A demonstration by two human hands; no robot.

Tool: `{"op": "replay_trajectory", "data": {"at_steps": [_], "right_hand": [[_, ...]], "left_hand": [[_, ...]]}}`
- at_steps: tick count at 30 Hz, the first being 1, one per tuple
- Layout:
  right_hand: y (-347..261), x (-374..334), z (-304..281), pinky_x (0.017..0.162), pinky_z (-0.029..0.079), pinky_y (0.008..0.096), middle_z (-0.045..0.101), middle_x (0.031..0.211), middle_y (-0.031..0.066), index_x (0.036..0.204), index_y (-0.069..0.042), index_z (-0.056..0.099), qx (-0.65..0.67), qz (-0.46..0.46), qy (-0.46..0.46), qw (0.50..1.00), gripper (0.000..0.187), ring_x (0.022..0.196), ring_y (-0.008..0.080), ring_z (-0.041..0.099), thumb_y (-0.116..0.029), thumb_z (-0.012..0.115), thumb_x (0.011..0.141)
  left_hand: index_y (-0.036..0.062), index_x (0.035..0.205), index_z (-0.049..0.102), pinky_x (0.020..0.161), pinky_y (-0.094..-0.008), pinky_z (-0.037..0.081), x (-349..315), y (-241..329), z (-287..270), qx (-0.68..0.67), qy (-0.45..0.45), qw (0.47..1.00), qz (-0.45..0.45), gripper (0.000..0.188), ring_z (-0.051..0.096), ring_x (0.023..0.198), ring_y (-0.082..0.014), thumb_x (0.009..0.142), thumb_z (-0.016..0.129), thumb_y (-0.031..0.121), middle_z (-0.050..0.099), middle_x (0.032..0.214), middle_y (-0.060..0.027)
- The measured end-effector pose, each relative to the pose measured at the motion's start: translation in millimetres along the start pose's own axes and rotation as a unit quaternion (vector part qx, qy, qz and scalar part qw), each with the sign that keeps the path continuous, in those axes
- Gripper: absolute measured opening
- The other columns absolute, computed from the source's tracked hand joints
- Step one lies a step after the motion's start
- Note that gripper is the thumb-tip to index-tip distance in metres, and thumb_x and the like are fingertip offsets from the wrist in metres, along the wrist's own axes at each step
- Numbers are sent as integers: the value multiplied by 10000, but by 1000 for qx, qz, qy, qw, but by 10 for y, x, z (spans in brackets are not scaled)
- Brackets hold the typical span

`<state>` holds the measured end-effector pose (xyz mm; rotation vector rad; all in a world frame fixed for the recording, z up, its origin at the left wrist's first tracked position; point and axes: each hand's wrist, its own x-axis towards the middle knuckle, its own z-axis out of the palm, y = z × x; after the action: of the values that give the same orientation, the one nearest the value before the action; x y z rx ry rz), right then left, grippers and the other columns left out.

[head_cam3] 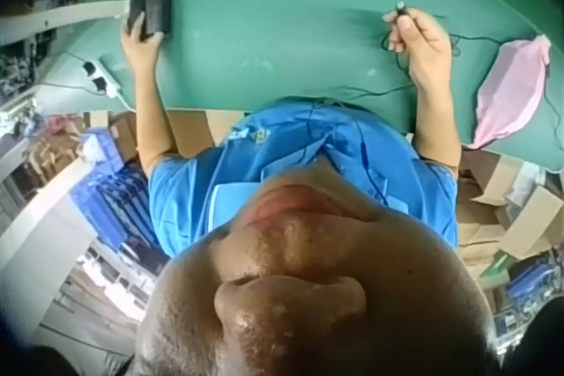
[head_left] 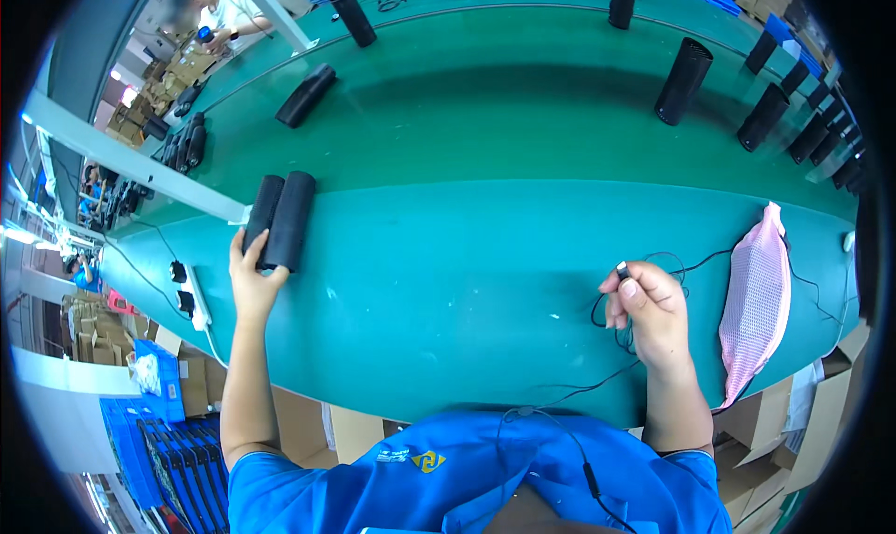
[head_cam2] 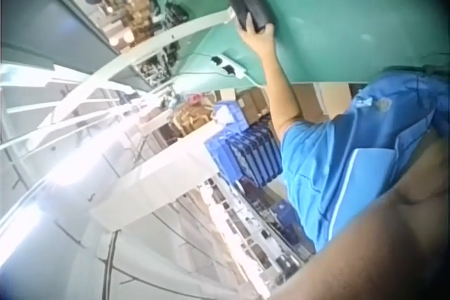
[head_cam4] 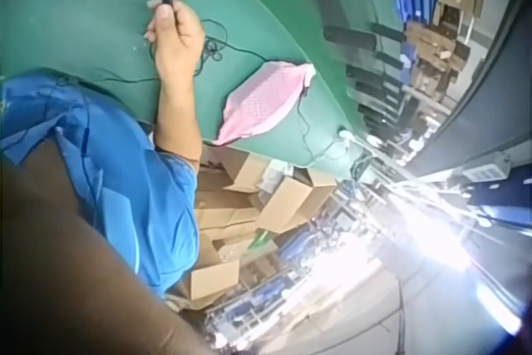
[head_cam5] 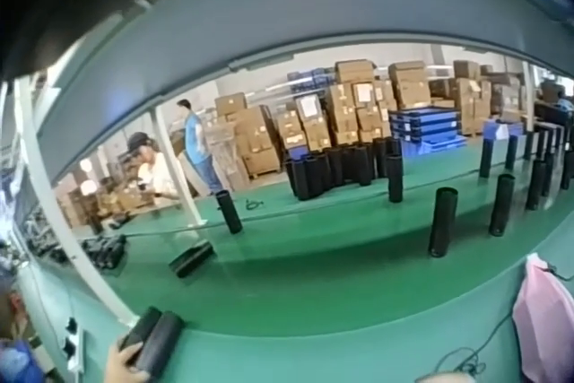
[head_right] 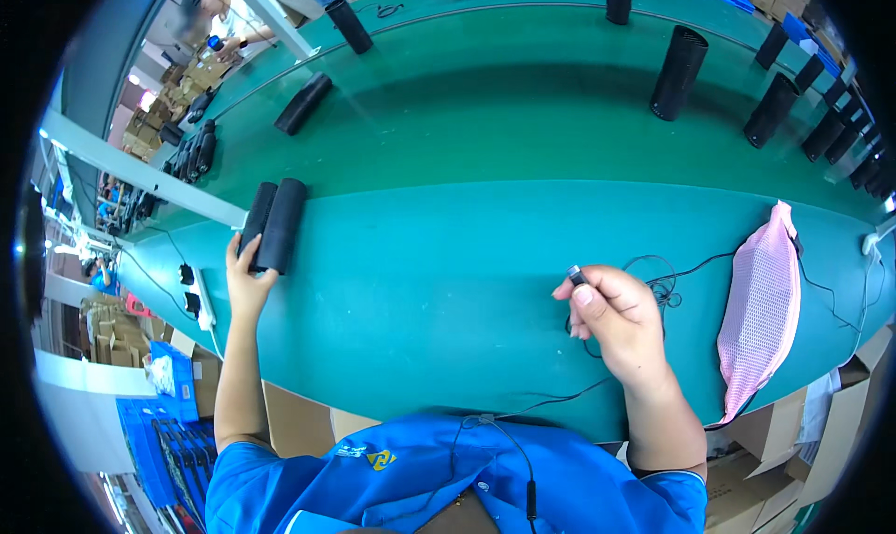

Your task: Plugging in and checking the light color functions of cylindrical electronic devices at a test station.

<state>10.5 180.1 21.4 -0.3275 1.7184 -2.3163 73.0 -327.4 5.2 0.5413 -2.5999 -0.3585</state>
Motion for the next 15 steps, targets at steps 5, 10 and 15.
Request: {"op": "replay_trajectory", "data": {"at_steps": [5,10,15], "right_hand": [[61,20,-22,529,430,208,599,736,69,965,32,620,-40,2,-26,999,174,547,97,501,-110,523,941],[172,64,-32,538,434,213,595,734,73,972,31,618,-8,18,14,1000,184,568,102,512,-125,523,946],[152,52,-5,563,440,231,592,759,81,952,26,615,58,28,-4,998,170,593,129,517,-126,539,942]], "left_hand": [[165,1379,456,1109,-468,288,-163,-32,-158,123,-126,982,-66,756,284,1368,-385,660,690,188,285,1498,-185],[196,1455,334,1143,-498,205,605,-8,-593,124,-173,975,67,824,193,1414,-384,690,638,151,248,1528,-163],[230,1452,332,1121,-487,262,1912,-58,59,168,-7,976,138,753,232,1395,-398,760,626,225,286,1511,-155]]}}
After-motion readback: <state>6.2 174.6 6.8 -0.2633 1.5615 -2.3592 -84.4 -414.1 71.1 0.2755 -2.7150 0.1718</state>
